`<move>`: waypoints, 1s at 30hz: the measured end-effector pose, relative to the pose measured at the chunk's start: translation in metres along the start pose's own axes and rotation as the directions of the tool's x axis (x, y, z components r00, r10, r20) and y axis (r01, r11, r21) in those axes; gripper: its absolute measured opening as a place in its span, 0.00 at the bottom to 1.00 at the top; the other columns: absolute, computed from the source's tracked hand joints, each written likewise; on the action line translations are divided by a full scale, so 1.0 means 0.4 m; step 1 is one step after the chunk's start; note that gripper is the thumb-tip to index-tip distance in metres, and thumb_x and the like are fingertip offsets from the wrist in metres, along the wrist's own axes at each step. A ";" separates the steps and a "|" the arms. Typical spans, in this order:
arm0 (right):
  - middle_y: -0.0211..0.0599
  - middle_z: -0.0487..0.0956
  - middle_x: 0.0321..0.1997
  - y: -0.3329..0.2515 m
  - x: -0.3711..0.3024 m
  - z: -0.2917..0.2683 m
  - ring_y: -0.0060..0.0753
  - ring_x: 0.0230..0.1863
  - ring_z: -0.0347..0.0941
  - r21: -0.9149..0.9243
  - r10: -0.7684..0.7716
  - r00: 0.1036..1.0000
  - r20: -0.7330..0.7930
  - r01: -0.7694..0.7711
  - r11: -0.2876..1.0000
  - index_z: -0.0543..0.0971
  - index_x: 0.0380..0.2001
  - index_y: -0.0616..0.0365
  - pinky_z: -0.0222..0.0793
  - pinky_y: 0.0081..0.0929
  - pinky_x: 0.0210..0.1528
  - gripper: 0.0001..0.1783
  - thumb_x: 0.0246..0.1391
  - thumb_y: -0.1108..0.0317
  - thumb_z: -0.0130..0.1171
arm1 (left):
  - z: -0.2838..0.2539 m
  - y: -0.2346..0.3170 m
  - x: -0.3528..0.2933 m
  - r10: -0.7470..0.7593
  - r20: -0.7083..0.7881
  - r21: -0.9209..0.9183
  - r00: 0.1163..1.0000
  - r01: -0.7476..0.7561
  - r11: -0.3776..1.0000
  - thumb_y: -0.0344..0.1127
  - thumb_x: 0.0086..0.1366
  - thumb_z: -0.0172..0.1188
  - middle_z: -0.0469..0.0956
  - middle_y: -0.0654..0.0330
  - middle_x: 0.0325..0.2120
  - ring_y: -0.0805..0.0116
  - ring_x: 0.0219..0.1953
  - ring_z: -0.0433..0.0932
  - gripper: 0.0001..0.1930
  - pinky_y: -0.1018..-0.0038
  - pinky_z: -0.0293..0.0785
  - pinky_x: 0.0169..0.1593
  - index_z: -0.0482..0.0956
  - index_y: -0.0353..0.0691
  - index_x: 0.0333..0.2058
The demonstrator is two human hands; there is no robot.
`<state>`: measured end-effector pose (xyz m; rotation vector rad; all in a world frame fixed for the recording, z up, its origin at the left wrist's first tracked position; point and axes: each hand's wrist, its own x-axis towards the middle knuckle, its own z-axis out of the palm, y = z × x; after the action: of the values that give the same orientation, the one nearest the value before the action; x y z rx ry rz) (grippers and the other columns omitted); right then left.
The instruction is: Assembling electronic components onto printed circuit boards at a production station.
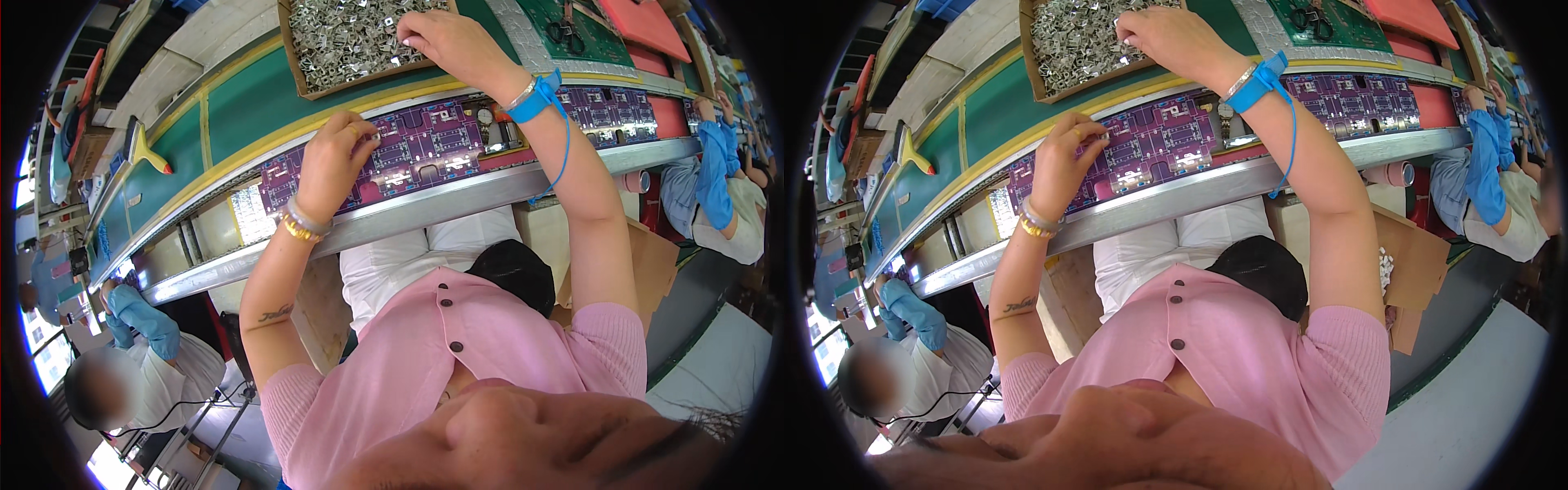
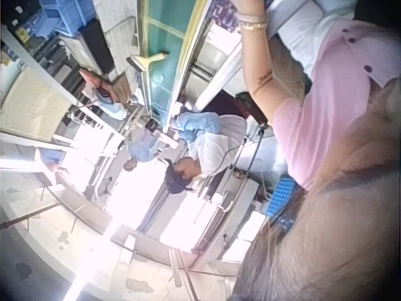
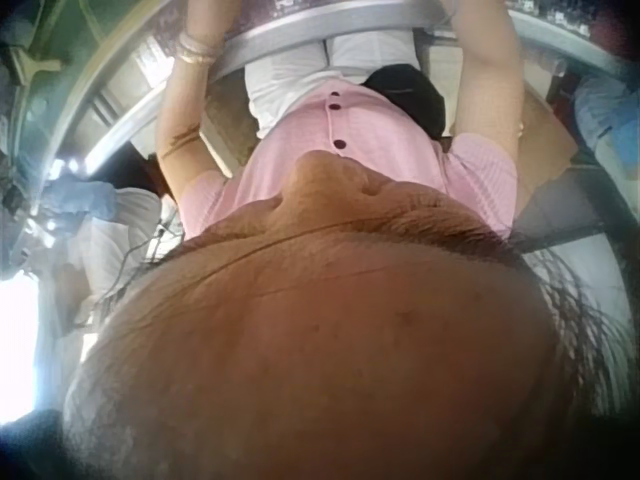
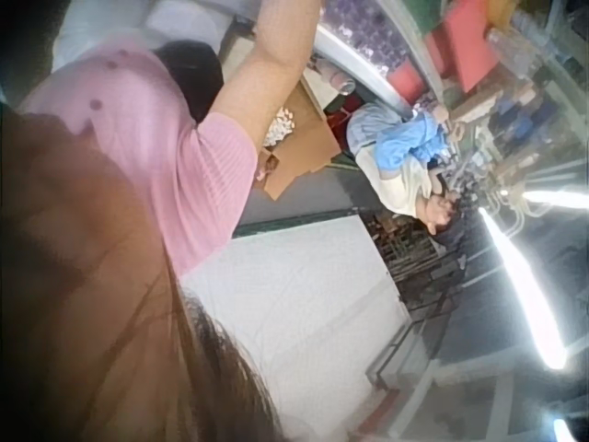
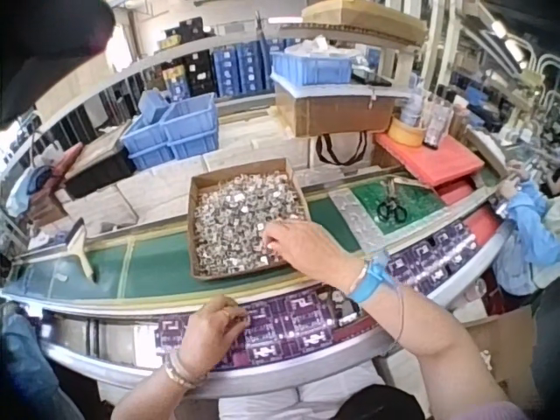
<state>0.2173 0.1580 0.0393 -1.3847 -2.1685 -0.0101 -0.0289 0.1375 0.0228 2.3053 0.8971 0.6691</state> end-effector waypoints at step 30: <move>0.29 0.75 0.31 0.014 0.012 0.032 0.35 0.40 0.71 -0.089 -0.075 0.997 0.003 0.075 0.993 0.74 0.29 0.56 0.67 0.31 0.40 0.06 0.47 0.68 0.59 | -0.028 -0.073 0.274 0.388 -0.188 0.434 0.902 -0.278 0.857 0.33 0.53 0.62 0.75 0.58 0.30 0.57 0.38 0.73 0.05 0.67 0.71 0.40 0.80 0.41 0.29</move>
<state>0.2147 0.1683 0.0293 -1.3504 -2.2431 -0.1373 0.0226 0.2380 0.0380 2.8273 0.8094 1.0548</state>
